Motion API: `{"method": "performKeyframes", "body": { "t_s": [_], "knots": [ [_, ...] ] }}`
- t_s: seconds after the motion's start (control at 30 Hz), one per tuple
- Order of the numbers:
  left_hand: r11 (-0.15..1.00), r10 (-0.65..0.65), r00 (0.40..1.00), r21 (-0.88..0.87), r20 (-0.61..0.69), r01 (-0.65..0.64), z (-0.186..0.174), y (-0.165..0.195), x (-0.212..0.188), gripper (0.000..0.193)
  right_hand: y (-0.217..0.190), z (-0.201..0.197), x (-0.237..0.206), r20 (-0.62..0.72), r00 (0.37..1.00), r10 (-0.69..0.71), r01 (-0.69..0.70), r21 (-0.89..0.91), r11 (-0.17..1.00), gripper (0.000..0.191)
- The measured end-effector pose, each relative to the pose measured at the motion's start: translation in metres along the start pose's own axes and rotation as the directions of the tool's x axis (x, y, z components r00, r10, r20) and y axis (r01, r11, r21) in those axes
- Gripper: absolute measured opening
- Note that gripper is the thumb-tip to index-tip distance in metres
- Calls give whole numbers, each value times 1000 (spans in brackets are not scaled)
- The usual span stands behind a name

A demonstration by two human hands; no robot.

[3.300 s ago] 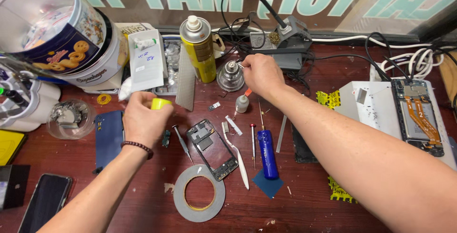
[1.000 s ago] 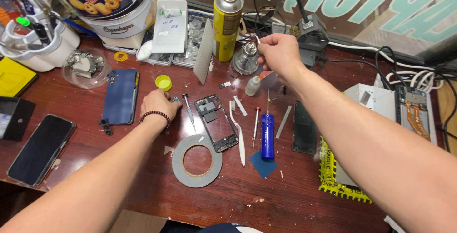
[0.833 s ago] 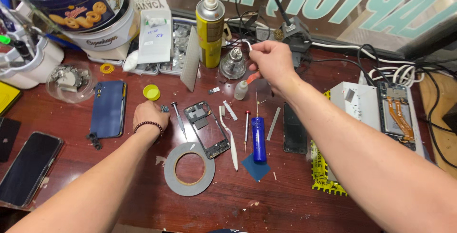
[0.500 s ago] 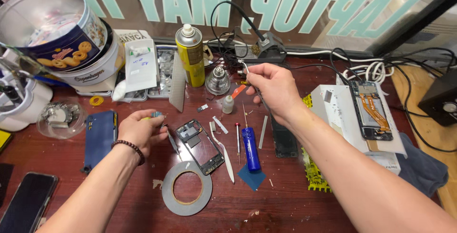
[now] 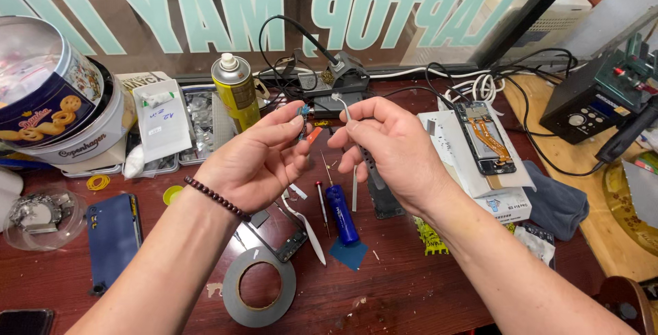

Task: The person uses a small metal tool to scrape and clean a small blue circuit board, then places it on the table. They pick up a disassembled smartphone, lift the battery, and use a white plastic spudger to pry and separate the battery from the phone chassis.

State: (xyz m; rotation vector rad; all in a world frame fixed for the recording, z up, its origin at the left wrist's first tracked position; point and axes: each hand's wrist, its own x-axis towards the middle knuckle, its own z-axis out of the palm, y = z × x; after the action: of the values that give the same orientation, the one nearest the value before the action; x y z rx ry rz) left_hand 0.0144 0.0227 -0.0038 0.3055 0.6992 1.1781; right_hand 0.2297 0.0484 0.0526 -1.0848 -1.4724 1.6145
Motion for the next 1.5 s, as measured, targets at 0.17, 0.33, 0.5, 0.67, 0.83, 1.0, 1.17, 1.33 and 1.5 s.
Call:
{"method": "performKeyframes", "body": {
  "t_s": [0.17,0.33,0.5,0.67,0.83,1.0,1.17,1.33,1.5],
  "knots": [
    [994,0,999,-108,33,3,14,-7,6,48,0,-15,-2,16,999,-51,51,-29,998,21],
    [988,7,996,-154,92,7,42,-26,18,48,-5,-45,-8,61,994,-86,99,-261,960,33],
    [959,32,995,-283,95,-4,69,-52,32,45,-10,-80,-13,79,986,-144,163,-359,919,35],
    [947,70,994,-319,80,-40,85,-70,44,43,-11,-106,-9,93,979,-180,203,-420,885,34],
    [960,100,993,-257,-67,-114,97,-76,44,44,-15,-115,-12,161,934,-320,351,-582,733,31],
    [982,114,987,-139,-111,-129,104,-69,42,45,-19,-113,-12,185,890,-417,437,-611,660,30],
    [990,106,990,-86,-97,-114,100,-62,45,47,-19,-106,-12,176,897,-406,416,-647,639,29],
    [990,78,994,-114,-75,-86,94,-60,45,47,-18,-99,-13,151,901,-406,396,-667,632,28],
    [989,56,996,-134,-76,-65,92,-59,46,49,-20,-95,-17,145,878,-457,423,-681,597,29]
  ]
}}
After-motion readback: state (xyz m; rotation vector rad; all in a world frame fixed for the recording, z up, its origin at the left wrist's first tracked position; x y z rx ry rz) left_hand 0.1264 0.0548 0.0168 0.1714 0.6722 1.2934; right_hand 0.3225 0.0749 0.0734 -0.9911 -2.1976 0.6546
